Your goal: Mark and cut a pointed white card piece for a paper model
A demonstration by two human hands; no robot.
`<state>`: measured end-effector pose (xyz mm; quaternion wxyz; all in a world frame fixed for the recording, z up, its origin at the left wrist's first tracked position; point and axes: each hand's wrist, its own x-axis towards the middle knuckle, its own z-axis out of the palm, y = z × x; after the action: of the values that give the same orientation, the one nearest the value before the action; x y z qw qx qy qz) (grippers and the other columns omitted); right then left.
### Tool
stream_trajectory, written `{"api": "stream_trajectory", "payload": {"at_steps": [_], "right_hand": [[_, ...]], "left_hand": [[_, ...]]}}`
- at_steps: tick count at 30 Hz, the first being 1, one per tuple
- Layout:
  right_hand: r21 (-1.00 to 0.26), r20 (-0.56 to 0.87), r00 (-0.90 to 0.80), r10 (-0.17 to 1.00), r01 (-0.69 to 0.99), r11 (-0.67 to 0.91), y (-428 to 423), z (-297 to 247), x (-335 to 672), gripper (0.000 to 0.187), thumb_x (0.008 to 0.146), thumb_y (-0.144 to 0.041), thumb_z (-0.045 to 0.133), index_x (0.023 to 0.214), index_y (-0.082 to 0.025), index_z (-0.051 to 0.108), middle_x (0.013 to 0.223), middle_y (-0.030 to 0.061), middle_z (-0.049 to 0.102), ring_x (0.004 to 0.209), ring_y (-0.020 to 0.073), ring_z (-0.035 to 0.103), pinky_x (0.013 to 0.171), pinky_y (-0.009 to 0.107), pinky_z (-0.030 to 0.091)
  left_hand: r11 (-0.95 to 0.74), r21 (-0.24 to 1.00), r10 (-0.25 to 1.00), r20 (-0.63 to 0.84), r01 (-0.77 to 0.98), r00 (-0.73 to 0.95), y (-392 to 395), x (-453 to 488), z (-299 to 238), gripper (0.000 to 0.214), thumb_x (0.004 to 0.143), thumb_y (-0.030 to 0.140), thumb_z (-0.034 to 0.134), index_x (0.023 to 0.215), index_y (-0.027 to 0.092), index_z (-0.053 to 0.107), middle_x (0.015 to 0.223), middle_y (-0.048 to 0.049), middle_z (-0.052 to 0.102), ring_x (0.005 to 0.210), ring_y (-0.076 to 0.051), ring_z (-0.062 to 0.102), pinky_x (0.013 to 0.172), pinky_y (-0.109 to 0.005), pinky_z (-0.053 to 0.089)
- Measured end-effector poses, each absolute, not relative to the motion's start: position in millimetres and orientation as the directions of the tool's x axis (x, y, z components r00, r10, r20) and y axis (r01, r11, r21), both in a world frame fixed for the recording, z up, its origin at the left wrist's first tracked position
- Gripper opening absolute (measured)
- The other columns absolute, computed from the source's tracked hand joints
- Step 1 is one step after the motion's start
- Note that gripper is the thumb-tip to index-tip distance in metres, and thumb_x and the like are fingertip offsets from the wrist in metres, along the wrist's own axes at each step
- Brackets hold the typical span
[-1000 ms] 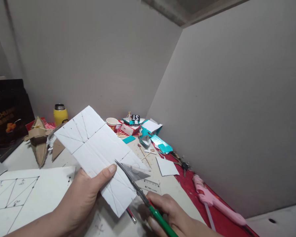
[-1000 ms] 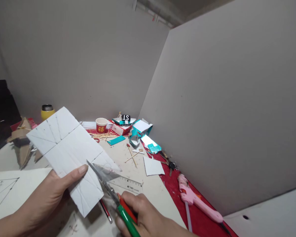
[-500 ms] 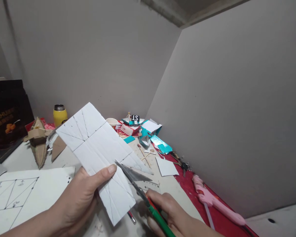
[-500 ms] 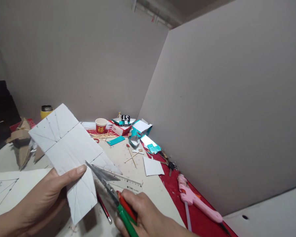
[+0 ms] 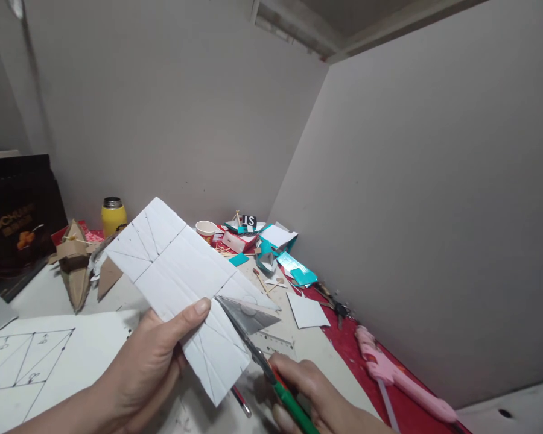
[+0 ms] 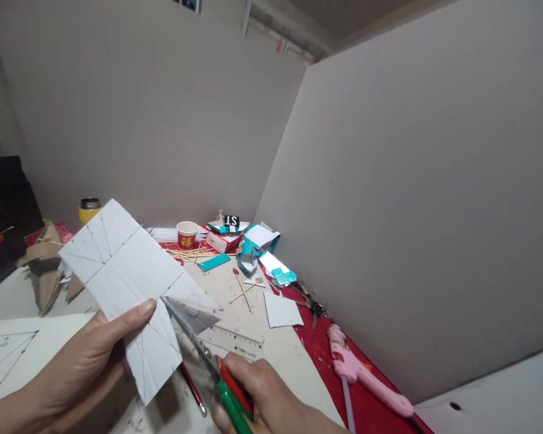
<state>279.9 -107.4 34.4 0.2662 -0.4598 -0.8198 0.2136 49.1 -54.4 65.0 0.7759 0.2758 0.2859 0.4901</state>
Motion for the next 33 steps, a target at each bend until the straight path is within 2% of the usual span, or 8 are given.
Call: {"api": "stream_trajectory", "payload": {"at_steps": [7, 11, 23, 28, 33], "right_hand": [[-0.579, 0.271, -0.405, 0.873, 0.656, 0.484, -105, 28, 280, 0.02, 0.089, -0.037, 0.057, 0.082, -0.02, 0.063, 0.061, -0.0005, 0.053, 0.055, 0.0128, 0.049, 0.051, 0.019, 0.048], [-0.56, 0.299, -0.391, 0.87, 0.666, 0.492, -105, 27, 280, 0.022, 0.089, -0.039, 0.059, 0.082, -0.019, 0.063, 0.061, -0.0007, 0.053, 0.054, 0.0116, 0.047, 0.051, 0.017, 0.048], [-0.525, 0.4, -0.403, 0.823, 0.636, 0.566, -106, 14, 281, 0.032, 0.094, -0.047, 0.051, 0.088, -0.019, 0.065, 0.065, 0.0025, 0.056, 0.055, 0.0127, 0.047, 0.054, 0.02, 0.05], [-0.496, 0.47, -0.408, 0.783, 0.611, 0.617, -105, 7, 282, 0.036, 0.093, -0.052, 0.049, 0.088, -0.02, 0.064, 0.062, 0.0028, 0.055, 0.056, 0.0142, 0.049, 0.055, 0.021, 0.05], [-0.488, 0.47, -0.416, 0.778, 0.612, 0.622, -105, 4, 285, 0.035, 0.093, -0.052, 0.049, 0.087, -0.02, 0.063, 0.065, 0.0042, 0.058, 0.057, 0.0146, 0.051, 0.057, 0.022, 0.05]], "left_hand": [[0.404, 0.655, 0.909, -0.207, -0.639, 0.362, -56, 51, 67, 0.072, 0.081, 0.021, 0.077, 0.146, 0.025, 0.047, 0.121, -0.0103, 0.073, 0.106, -0.028, 0.07, 0.095, -0.038, 0.056], [0.406, 0.655, 0.909, -0.218, -0.637, 0.356, -57, 51, 66, 0.069, 0.081, 0.021, 0.077, 0.144, 0.024, 0.049, 0.118, -0.0106, 0.074, 0.103, -0.028, 0.072, 0.092, -0.038, 0.058], [0.47, 0.586, 0.876, -0.215, -0.66, 0.433, -67, 49, 71, 0.06, 0.082, 0.019, 0.075, 0.139, 0.02, 0.056, 0.117, -0.0129, 0.074, 0.107, -0.031, 0.07, 0.097, -0.042, 0.056], [0.494, 0.571, 0.859, -0.203, -0.656, 0.47, -73, 48, 74, 0.056, 0.082, 0.019, 0.074, 0.136, 0.022, 0.058, 0.113, -0.0111, 0.075, 0.106, -0.031, 0.07, 0.097, -0.042, 0.055], [0.487, 0.577, 0.863, -0.202, -0.655, 0.464, -76, 48, 80, 0.055, 0.079, 0.02, 0.076, 0.133, 0.022, 0.062, 0.106, -0.0103, 0.078, 0.1, -0.032, 0.073, 0.094, -0.043, 0.057]]}}
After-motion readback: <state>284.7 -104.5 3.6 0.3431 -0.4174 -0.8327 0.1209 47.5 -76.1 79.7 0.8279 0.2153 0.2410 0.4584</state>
